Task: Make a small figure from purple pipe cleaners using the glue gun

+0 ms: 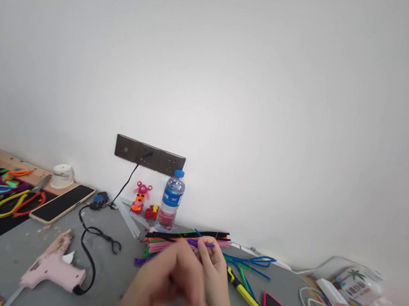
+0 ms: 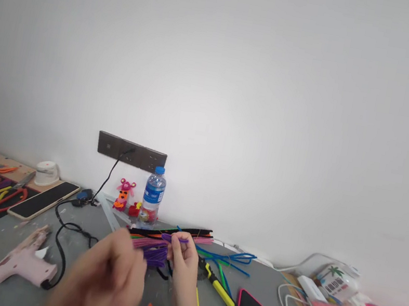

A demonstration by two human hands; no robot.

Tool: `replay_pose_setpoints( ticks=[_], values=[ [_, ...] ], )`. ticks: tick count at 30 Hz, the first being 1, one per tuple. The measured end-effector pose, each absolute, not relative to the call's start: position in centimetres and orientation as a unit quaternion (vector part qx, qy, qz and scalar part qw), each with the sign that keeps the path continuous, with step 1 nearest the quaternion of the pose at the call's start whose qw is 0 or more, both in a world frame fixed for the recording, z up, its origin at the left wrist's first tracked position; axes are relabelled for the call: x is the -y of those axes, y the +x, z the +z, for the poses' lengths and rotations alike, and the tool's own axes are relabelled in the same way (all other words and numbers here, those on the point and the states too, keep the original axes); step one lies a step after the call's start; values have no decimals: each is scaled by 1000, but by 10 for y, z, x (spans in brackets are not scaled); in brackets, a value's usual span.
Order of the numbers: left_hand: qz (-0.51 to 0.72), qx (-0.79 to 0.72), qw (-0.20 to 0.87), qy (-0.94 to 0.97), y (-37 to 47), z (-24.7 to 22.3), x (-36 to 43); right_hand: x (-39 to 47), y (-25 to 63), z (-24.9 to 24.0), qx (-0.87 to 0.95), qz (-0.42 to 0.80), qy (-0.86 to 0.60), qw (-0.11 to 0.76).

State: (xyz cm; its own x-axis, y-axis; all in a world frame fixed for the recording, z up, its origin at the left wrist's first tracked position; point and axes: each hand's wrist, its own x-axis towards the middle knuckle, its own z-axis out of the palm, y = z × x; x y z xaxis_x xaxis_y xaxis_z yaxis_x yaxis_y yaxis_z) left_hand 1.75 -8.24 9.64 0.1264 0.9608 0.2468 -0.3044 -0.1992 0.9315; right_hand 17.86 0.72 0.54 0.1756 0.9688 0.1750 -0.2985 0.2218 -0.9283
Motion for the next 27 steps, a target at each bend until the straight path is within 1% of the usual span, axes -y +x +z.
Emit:
replay_pose_setpoints(
  ticks=[3,5,8,11,21,27],
  values=[
    [564,-353,503,551,27,77,38,-8,180,4,429,488,-391,651],
    [541,-388,492,561,31,57,12,-8,180,5,431,515,-387,632],
    [530,-379,524,549,36,28,-11,-8,178,6,433,557,-373,602],
    [524,-353,546,550,36,12,-17,-7,176,9,440,573,-372,583],
    [543,-359,562,511,27,6,-14,-6,176,9,502,590,-374,510],
    [558,-333,603,464,31,1,-11,0,179,14,499,587,-373,517]
  ],
)
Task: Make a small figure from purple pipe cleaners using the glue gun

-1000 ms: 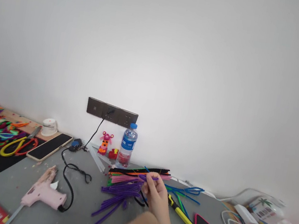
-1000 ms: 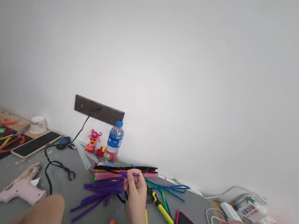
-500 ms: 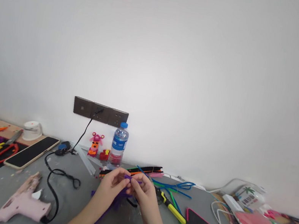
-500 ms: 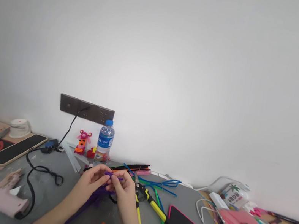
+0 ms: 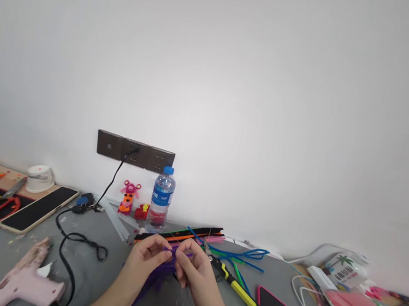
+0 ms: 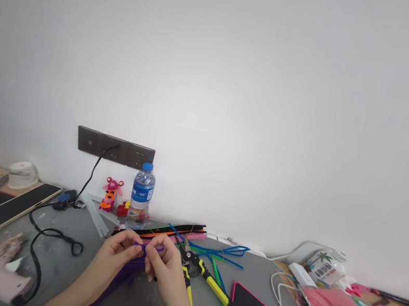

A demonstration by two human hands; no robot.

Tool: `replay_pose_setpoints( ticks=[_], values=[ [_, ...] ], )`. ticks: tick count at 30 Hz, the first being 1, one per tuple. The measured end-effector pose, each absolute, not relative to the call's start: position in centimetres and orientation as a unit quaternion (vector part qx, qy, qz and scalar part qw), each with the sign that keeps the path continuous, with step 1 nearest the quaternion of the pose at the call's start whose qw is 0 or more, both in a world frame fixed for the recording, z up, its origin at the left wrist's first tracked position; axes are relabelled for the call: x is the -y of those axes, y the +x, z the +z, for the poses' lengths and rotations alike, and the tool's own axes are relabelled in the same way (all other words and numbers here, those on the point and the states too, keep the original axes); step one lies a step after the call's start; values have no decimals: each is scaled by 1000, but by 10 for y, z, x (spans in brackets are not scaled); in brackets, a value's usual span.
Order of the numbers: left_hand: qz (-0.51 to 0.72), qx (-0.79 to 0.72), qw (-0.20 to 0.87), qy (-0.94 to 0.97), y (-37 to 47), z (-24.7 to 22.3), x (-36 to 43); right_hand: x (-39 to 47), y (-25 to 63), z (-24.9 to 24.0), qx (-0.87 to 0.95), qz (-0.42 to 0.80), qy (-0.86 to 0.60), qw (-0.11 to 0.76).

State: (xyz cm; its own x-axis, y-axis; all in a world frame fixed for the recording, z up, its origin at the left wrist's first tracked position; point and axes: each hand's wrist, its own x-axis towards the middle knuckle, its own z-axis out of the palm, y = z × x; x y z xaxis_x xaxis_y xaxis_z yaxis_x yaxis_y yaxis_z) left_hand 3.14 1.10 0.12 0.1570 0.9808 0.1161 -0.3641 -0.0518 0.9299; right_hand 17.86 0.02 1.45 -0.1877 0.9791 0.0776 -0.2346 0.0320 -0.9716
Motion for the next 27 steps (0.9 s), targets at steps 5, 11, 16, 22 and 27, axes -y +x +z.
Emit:
replay_pose_setpoints(
  ticks=[5,11,16,22,27],
  values=[
    [557,-317,613,462,31,5,-8,3,177,18,454,633,-347,522],
    [568,-348,589,457,30,9,-9,1,176,16,492,585,-392,512],
    [586,-388,563,435,29,8,-11,1,173,14,539,542,-416,492],
    [552,-372,599,445,28,7,-10,3,176,21,579,416,-453,535],
    [496,-371,608,497,32,1,-11,5,180,21,607,358,-464,537]
  ],
)
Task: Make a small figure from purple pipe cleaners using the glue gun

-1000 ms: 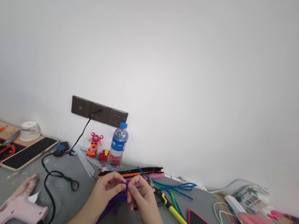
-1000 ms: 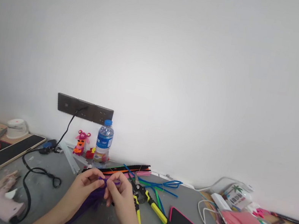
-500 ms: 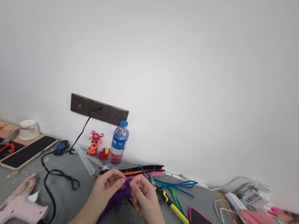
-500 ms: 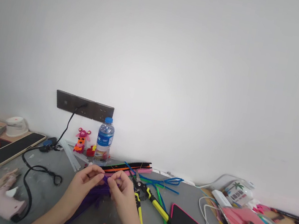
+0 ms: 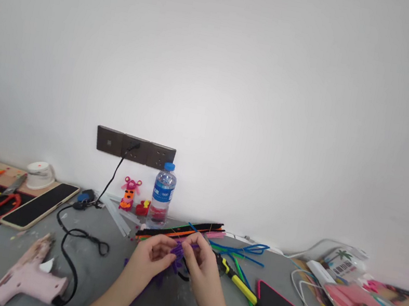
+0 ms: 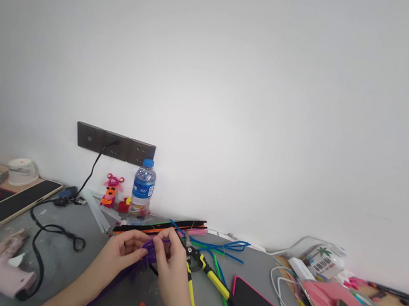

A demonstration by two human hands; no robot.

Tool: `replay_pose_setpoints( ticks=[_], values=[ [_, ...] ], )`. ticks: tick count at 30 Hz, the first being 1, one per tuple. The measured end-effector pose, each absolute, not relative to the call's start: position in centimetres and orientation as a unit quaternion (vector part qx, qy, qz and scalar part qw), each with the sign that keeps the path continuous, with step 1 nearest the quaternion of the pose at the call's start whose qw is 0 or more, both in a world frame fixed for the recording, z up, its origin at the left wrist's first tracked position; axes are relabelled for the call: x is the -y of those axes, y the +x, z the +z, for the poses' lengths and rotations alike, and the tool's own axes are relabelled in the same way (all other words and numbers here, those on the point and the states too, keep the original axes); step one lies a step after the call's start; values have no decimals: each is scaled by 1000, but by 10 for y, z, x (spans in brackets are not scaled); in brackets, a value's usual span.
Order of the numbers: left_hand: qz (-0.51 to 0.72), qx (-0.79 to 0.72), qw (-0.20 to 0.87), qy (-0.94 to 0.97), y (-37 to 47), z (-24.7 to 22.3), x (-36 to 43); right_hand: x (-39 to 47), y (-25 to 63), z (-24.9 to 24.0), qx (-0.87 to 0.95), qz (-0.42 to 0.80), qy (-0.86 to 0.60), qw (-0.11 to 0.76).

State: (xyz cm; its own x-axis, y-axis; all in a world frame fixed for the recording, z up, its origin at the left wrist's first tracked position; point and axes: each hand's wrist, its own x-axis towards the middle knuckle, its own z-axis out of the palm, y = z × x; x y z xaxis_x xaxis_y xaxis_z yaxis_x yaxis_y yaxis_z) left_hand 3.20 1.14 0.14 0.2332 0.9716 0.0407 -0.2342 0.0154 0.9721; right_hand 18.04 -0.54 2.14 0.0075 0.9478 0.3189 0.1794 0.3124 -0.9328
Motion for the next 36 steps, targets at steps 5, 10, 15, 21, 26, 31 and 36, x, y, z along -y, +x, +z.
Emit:
replay_pose_setpoints(
  ticks=[5,10,15,21,26,31,36],
  values=[
    [460,-385,625,500,35,-1,-12,9,180,22,662,302,-478,492],
    [464,-391,669,430,32,15,-4,10,179,25,659,263,-495,501],
    [472,-364,712,372,28,18,-3,8,182,24,637,271,-505,516],
    [500,-364,711,334,26,13,-6,9,180,25,679,248,-477,499],
    [532,-378,684,326,25,17,-8,9,177,25,685,258,-479,484],
    [504,-361,676,398,27,16,-6,8,182,24,651,264,-494,512],
    [498,-343,650,461,29,17,-4,7,186,25,650,265,-500,508]
  ],
)
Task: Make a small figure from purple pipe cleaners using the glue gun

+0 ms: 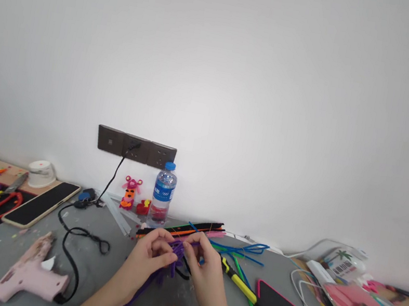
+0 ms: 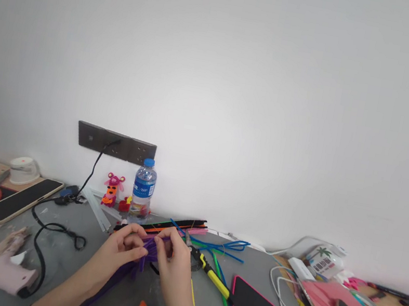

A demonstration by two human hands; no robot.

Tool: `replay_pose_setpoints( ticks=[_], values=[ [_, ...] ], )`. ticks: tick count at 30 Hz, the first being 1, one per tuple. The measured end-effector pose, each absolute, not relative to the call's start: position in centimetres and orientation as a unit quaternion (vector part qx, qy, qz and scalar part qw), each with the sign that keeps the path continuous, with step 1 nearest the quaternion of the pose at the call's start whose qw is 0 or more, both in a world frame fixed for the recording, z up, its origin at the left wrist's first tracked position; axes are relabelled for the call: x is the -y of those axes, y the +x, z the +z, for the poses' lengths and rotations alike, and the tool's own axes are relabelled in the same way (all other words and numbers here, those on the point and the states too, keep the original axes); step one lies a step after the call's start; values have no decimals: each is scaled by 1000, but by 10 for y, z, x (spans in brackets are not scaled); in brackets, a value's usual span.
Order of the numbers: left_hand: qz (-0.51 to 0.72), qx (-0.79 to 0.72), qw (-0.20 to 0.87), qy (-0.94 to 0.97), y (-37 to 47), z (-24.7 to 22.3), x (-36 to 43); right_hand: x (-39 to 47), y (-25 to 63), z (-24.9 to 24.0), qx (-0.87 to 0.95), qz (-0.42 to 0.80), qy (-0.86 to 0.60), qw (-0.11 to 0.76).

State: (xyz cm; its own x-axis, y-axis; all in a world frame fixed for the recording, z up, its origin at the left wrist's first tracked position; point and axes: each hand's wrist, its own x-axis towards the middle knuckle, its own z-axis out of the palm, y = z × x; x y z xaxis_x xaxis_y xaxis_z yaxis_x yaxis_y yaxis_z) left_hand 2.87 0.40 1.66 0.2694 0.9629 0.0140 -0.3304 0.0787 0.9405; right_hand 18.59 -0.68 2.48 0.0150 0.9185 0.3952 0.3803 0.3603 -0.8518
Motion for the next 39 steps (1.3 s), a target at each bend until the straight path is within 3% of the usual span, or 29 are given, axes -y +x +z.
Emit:
replay_pose_setpoints(
  ticks=[21,26,29,33,36,39],
  values=[
    [623,-315,650,298,29,23,1,21,168,29,782,144,-412,445],
    [629,-331,651,268,30,19,-1,19,164,20,764,169,-437,443],
    [616,-340,659,267,30,22,-1,17,163,19,729,230,-439,471],
    [562,-335,678,335,24,26,-2,11,169,24,591,449,-403,536],
    [526,-338,644,441,15,25,-5,8,179,28,510,565,-378,527],
    [510,-327,598,525,9,25,-9,7,186,30,482,607,-382,503]
  ],
)
